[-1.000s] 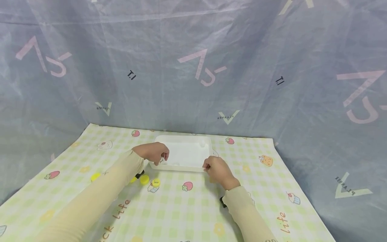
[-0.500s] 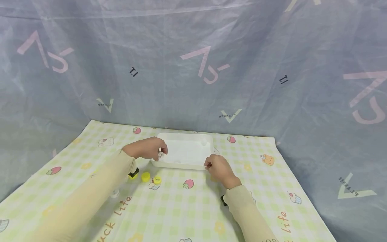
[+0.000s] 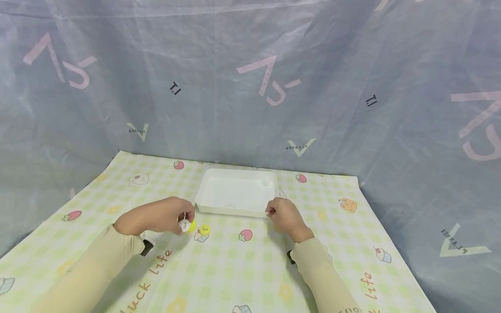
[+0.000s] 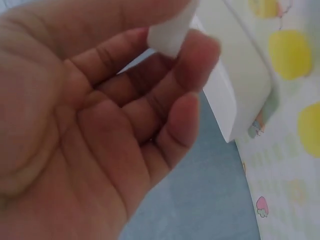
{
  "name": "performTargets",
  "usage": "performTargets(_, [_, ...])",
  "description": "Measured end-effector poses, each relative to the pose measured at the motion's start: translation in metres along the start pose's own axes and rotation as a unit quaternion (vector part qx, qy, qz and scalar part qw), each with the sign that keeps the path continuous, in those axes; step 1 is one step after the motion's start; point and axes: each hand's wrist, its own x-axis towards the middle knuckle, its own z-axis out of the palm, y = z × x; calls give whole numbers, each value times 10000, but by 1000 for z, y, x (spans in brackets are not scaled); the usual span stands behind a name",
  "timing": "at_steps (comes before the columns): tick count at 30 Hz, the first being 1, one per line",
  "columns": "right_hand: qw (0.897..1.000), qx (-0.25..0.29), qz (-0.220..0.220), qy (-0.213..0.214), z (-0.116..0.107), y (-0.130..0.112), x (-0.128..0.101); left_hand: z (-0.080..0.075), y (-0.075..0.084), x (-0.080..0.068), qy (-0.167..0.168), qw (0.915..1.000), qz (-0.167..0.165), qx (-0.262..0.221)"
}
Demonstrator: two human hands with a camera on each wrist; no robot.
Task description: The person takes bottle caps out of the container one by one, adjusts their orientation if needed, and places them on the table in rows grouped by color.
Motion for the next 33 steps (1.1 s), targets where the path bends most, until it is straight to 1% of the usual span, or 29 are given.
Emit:
performTargets(2, [10000, -11, 8, 6, 0, 0, 0, 5, 0, -6, -10, 9999, -79, 80])
performTargets(6, [10000, -31, -7, -8, -1, 0, 1, 14, -2, -17, -19, 9992, -357, 154])
performTargets(8, [10000, -31, -25, 0, -1, 0, 2, 17, -4, -21, 14, 9988, -485, 92])
performTargets(11, [10000, 20, -28, -20, -1, -2, 2, 22, -9, -26, 44, 9985, -543, 58])
performTargets(15, [9999, 100, -23, -59, -1, -3, 2, 28, -16, -32, -41, 9981, -619, 7])
performTargets(17, [9999, 108, 18, -41, -2, -4, 1, 31, -18, -33, -87, 9976, -689, 40])
performTargets(21, [9999, 97, 30, 19, -4, -2, 0, 33, -18, -33, -71, 9972, -738, 74])
performTargets(28, [10000, 74, 31, -46, -3, -3, 0, 41, -19, -34, -112, 9968, -783, 61])
performTargets(33, [10000, 71, 23, -22, -2, -3, 0, 43, -16, -35, -129, 9957, -917, 75])
